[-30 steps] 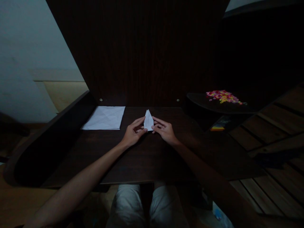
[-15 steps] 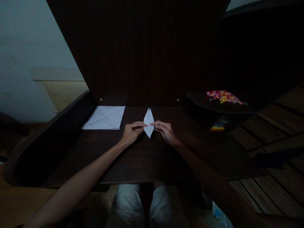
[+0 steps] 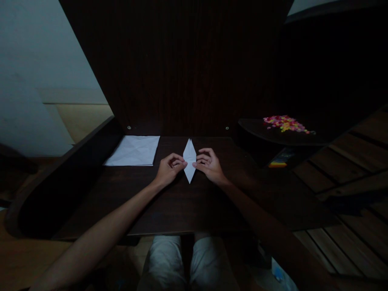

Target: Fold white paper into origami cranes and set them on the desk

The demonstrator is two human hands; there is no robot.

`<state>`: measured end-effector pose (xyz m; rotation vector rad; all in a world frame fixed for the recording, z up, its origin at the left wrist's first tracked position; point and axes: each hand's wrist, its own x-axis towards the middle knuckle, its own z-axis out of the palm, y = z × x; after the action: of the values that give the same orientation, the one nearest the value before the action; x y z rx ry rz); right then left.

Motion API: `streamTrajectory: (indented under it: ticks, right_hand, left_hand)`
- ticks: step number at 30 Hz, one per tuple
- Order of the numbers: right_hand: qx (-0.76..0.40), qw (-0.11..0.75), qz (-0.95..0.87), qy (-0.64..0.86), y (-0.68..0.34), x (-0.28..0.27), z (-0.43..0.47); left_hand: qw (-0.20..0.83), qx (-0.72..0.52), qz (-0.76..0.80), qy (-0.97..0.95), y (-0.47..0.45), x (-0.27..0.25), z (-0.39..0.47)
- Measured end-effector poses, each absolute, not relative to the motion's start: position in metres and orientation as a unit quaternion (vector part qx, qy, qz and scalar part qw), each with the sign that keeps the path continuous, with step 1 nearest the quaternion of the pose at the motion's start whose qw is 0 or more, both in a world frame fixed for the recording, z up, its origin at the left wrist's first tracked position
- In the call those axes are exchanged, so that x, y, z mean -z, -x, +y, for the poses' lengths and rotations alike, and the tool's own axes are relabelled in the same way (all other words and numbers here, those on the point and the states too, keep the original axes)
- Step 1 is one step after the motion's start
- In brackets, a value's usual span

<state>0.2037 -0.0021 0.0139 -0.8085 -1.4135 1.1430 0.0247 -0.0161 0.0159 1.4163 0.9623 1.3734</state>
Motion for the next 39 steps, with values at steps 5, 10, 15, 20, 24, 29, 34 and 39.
streamTrajectory:
  ticks: [5,10,15,20,24,29,34,39]
  right_hand:
    - [-0.498,0.533,-0.586,0.352,-0.2036,-0.0135,-0.0006]
    - [-0.543,0.518,-0.579,0.319,-0.2038,-0.0136,-0.0033]
    - [-0.585,0.496,-0.577,0.281,-0.2065,-0.0128,-0.0053]
    - [-0.538,0.518,-0.605,0.275,-0.2054,-0.0141,-0.0043]
    - [-0.505,0.511,-0.629,0.297,-0.2028,-0.0151,-0.0042]
    - [-0.491,0.506,-0.628,0.33,-0.2015,-0.015,-0.0036]
    - [-0.502,0.512,-0.608,0.34,-0.2009,-0.0176,-0.0045]
    - [-0.499,0.521,-0.598,0.349,-0.2013,-0.018,-0.0043]
  left_hand:
    - [0.455,-0.58,0.366,-0.568,-0.0241,-0.017,-0.0157]
    - [0.443,-0.575,0.366,-0.582,-0.0234,-0.0192,-0.0163]
    - [0.431,-0.55,0.368,-0.613,-0.0222,-0.0193,-0.0168]
    - [0.439,-0.539,0.37,-0.616,-0.0214,-0.0189,-0.0176]
    - [0.432,-0.523,0.365,-0.638,-0.0216,-0.0205,-0.0186]
    - [0.428,-0.487,0.354,-0.674,-0.0225,-0.0225,-0.0196]
    - [0.52,-0.488,0.348,-0.609,-0.0222,-0.0161,-0.0171]
    - [0.551,-0.456,0.369,-0.593,-0.0244,-0.016,-0.0202]
